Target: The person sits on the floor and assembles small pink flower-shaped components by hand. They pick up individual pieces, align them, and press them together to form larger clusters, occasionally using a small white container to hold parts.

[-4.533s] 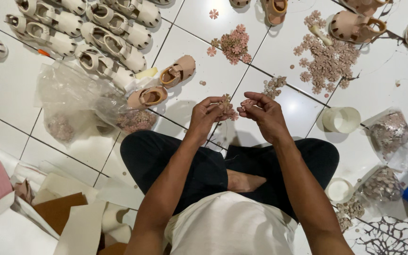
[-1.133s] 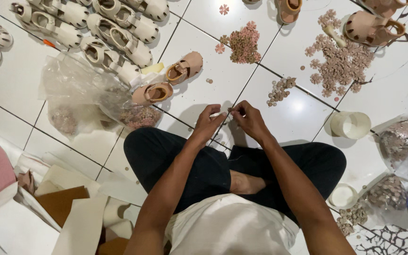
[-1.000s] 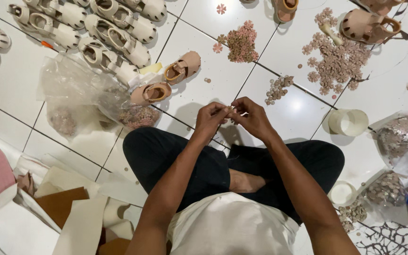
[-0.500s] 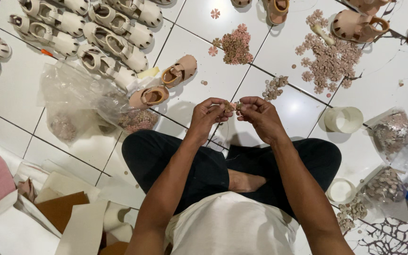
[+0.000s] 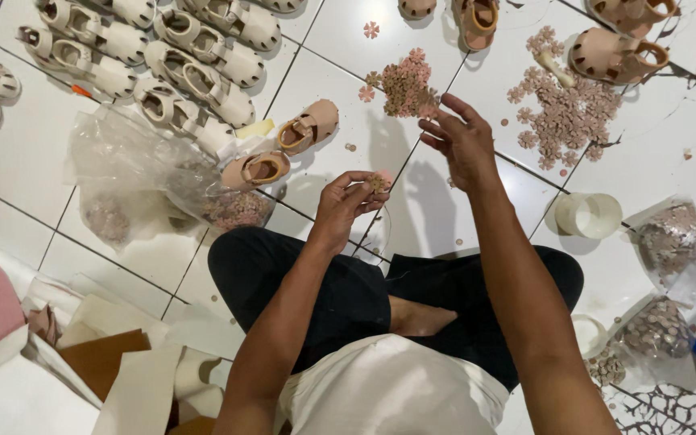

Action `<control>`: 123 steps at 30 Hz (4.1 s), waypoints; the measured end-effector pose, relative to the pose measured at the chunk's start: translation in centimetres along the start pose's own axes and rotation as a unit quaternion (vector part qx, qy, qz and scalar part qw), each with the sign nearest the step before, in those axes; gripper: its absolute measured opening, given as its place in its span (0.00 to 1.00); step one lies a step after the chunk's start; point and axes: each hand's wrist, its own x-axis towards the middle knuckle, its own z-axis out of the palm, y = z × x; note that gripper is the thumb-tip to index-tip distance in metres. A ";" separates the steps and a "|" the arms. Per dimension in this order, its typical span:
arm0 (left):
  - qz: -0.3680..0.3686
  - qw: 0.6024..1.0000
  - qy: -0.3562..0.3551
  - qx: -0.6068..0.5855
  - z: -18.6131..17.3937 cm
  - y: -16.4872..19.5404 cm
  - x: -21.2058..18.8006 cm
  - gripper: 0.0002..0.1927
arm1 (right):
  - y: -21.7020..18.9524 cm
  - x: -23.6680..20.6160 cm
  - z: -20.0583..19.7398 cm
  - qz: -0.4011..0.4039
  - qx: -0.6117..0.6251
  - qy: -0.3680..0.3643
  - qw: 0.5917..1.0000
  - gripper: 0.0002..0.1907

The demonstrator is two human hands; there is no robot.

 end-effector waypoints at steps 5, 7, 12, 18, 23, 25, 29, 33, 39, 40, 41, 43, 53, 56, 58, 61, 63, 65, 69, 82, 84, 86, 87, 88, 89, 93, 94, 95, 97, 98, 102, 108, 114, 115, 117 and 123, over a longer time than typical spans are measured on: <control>0.024 0.999 -0.020 0.009 -0.4 0.4 1.3 0.13 | 2.0 -2.3 1.6 -0.002 -0.219 -0.121 0.968 0.18; 0.024 0.999 -0.021 0.025 -0.4 0.4 1.7 0.14 | 3.6 -3.7 2.0 0.038 -0.228 -0.183 0.956 0.16; 0.004 0.998 0.003 0.068 -0.4 0.1 1.9 0.15 | 6.6 -3.8 1.9 -0.021 -0.202 -0.149 0.968 0.11; 0.035 0.996 0.004 0.077 -2.9 0.7 0.8 0.14 | 7.2 -1.0 2.9 -0.060 -0.091 -0.101 0.989 0.08; 0.144 0.974 0.073 0.160 -9.4 5.4 -2.0 0.13 | 4.1 2.2 6.1 -0.091 0.011 -0.036 0.995 0.07; 0.215 0.946 0.182 0.159 -13.2 9.0 -3.8 0.10 | 3.0 2.8 7.4 -0.077 0.046 -0.032 0.995 0.07; 0.365 0.741 0.446 0.345 -21.6 17.9 -8.8 0.11 | 1.5 3.4 8.9 -0.057 0.040 -0.028 0.997 0.11; 0.131 0.731 0.535 0.403 -28.0 24.2 -12.1 0.30 | 2.1 3.2 10.0 -0.071 -0.283 0.045 0.955 0.25; 0.105 0.839 0.376 0.380 -30.3 25.6 -13.8 0.09 | 4.2 -1.5 6.8 -0.067 -0.224 -0.012 0.972 0.25; 0.142 0.846 0.354 0.373 -29.4 25.2 -14.5 0.11 | 4.0 -2.4 5.4 -0.073 -0.226 -0.007 0.971 0.23; 0.172 0.843 0.340 0.380 -28.1 24.6 -15.4 0.12 | 3.5 -3.3 3.9 -0.080 -0.228 0.000 0.970 0.22; 0.218 0.815 0.339 0.418 -24.6 23.6 -18.2 0.18 | 1.9 -5.4 1.7 -0.091 -0.222 0.016 0.971 0.19; 0.411 0.660 0.205 0.594 -2.8 20.3 -27.2 0.07 | -10.2 -23.8 5.3 -0.438 -0.140 -0.185 0.868 0.07; 0.395 0.677 0.149 0.603 2.8 19.0 -28.9 0.05 | -10.8 -28.4 8.0 -0.411 -0.104 -0.403 0.811 0.09; 0.381 0.692 0.135 0.598 5.9 16.8 -29.1 0.08 | -8.7 -29.6 10.8 -0.245 -0.371 -0.318 0.837 0.14; 0.398 0.712 0.114 0.567 8.9 11.5 -29.9 0.13 | -5.0 -30.6 10.0 -0.074 -0.362 -0.360 0.856 0.14; 0.433 0.691 0.097 0.571 10.5 7.5 -30.2 0.19 | -2.1 -31.5 7.0 -0.028 -0.241 -0.367 0.898 0.21; 0.399 0.709 0.081 0.576 11.2 4.0 -30.9 0.22 | 0.7 -32.3 3.9 -0.008 -0.174 -0.346 0.922 0.27; 0.456 0.692 0.011 0.559 14.3 -0.7 -31.9 0.20 | 4.3 -33.1 -0.3 0.060 0.023 -0.341 0.938 0.26; 0.051 0.837 0.078 0.540 12.0 -0.5 -26.1 0.20 | 1.4 -33.5 -8.6 -0.074 0.011 -0.158 0.985 0.14; 0.023 0.850 0.071 0.522 14.3 -0.9 -24.9 0.22 | -0.2 -33.7 -9.2 -0.035 -0.098 -0.102 0.989 0.14; 0.021 0.856 0.083 0.509 16.8 -0.9 -23.6 0.25 | -1.6 -33.0 -8.8 0.085 -0.301 0.033 0.949 0.15; 0.004 0.881 0.089 0.465 17.8 -0.7 -22.8 0.26 | -2.2 -32.7 -8.8 0.061 -0.359 0.016 0.931 0.16; -0.014 0.902 0.095 0.420 18.7 0.1 -22.1 0.27 | -2.7 -32.7 -8.7 0.049 -0.401 0.004 0.915 0.16; -0.034 0.921 0.101 0.374 19.9 1.0 -22.0 0.29 | -3.4 -32.2 -7.7 0.043 -0.415 -0.001 0.909 0.16; -0.096 0.926 0.129 0.341 13.4 2.6 -16.2 0.27 | -0.4 -26.5 -1.8 0.033 -0.427 -0.008 0.904 0.18; -0.101 0.928 0.127 0.335 12.8 3.0 -15.8 0.23 | -0.2 -25.9 -1.5 0.032 -0.422 -0.008 0.906 0.19; -0.107 0.930 0.125 0.328 12.2 3.2 -15.6 0.18 | 0.0 -25.5 -1.1 0.031 -0.416 -0.008 0.909 0.20; -0.078 0.931 0.168 0.314 11.2 3.4 -15.5 0.14 | 0.7 -24.8 -1.1 0.028 -0.408 -0.010 0.913 0.21; -0.061 0.931 0.187 0.307 10.7 3.6 -15.5 0.12 | 0.9 -24.7 -1.2 0.024 -0.405 -0.012 0.914 0.21; -0.008 0.861 0.243 0.446 6.9 4.5 -15.0 0.07 | 1.8 -24.6 -1.5 -0.039 -0.435 -0.055 0.898 0.20; 0.030 0.722 0.284 0.631 -0.5 6.2 -14.4 0.16 | 1.6 -27.3 -3.0 -0.149 -0.359 -0.100 0.916 0.11; 0.194 0.620 0.314 0.693 0.6 6.4 -14.9 0.27 | -3.5 -28.7 -5.9 -0.088 -0.220 -0.033 0.971 0.14; 0.193 0.727 0.257 0.606 2.3 6.1 -15.0 0.24 | -4.2 -28.4 -5.8 -0.110 -0.199 -0.036 0.973 0.14; 0.128 0.906 0.102 0.390 6.5 5.1 -15.7 0.21 | -5.4 -28.1 -5.4 -0.122 -0.152 -0.067 0.979 0.15; 0.155 0.975 -0.126 0.093 11.9 4.6 -16.5 0.19 | -6.1 -27.4 -1.7 -0.100 -0.211 -0.067 0.970 0.13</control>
